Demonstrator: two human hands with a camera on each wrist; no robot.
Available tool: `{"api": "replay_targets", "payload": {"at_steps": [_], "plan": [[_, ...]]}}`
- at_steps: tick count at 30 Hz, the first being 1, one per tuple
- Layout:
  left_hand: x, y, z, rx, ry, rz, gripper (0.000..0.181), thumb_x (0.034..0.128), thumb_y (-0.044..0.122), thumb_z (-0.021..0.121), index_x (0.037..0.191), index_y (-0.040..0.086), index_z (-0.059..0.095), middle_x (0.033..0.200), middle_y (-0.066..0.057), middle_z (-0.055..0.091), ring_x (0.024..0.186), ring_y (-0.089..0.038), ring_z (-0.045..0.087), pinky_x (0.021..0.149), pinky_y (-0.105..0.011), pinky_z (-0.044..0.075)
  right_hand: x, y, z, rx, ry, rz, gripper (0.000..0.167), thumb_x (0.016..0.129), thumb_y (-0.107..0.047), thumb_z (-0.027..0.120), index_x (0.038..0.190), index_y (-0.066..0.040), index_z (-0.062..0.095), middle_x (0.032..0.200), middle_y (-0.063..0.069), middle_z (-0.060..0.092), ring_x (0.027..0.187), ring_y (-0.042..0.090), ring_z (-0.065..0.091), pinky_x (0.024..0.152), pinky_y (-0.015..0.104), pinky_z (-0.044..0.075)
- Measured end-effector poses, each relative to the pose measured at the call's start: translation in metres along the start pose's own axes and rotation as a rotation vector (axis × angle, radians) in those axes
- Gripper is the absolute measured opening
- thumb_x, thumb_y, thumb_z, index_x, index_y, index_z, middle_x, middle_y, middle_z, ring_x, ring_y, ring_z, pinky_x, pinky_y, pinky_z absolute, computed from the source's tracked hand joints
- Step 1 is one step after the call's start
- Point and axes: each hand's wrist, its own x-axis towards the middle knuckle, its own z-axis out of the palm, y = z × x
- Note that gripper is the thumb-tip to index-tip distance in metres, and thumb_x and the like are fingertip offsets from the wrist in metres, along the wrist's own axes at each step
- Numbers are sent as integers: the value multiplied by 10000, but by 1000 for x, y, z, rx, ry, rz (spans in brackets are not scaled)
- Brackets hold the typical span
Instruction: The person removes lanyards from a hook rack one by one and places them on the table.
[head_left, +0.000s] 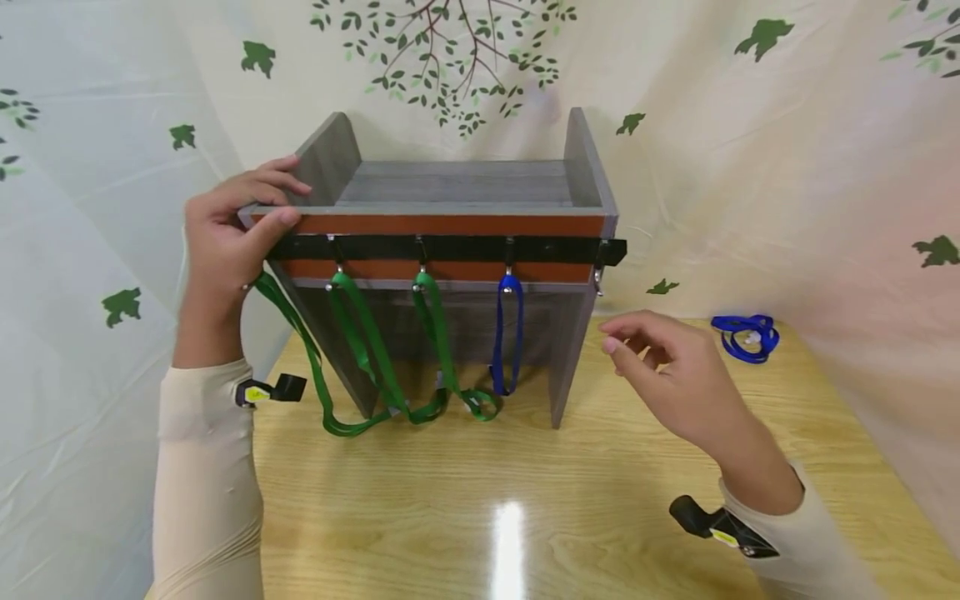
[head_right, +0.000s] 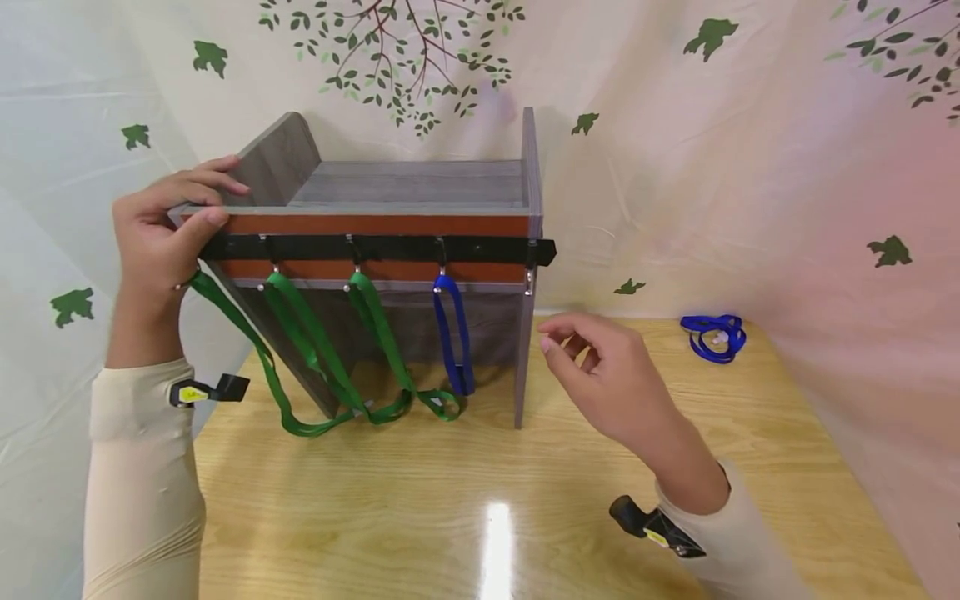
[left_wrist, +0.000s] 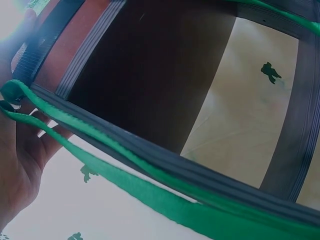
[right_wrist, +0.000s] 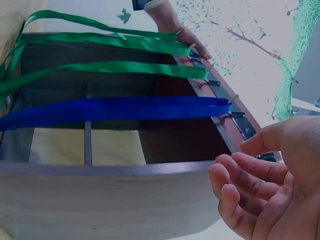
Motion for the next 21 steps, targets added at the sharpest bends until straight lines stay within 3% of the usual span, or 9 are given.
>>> {"api": "replay_targets", "payload": {"at_steps": [11, 16, 21], "plan": [[2, -1, 0, -16, 2, 11, 478, 858, 213, 878, 820, -221, 680, 959, 31, 826, 1240, -236, 724, 1178, -363, 515, 1, -5, 19, 58, -100, 38, 288, 1046, -190, 664, 1303, -84, 736, 845, -13, 722, 655, 86, 644, 565, 220, 533], [2, -1, 0, -10, 0, 14, 482, 862, 225, 877, 824, -215, 685, 966, 33, 826, 1248, -235, 720, 1173, -355, 518, 2, -10, 28, 83, -139, 64, 295, 1055, -223, 656, 1324, -129, 734, 944, -11, 784, 677, 77, 667, 518, 241, 495], [1, -1, 0, -6, -7, 9, 485, 869, 233, 874, 828, -213, 688, 970, 42, 825, 1256, -225, 715, 1174, -346, 516, 3, -13, 43, 73, -146, 8, 306, 1040, -190, 674, 1332, -122, 736, 887, -29, 751, 624, 63, 545, 527, 221, 456]]}}
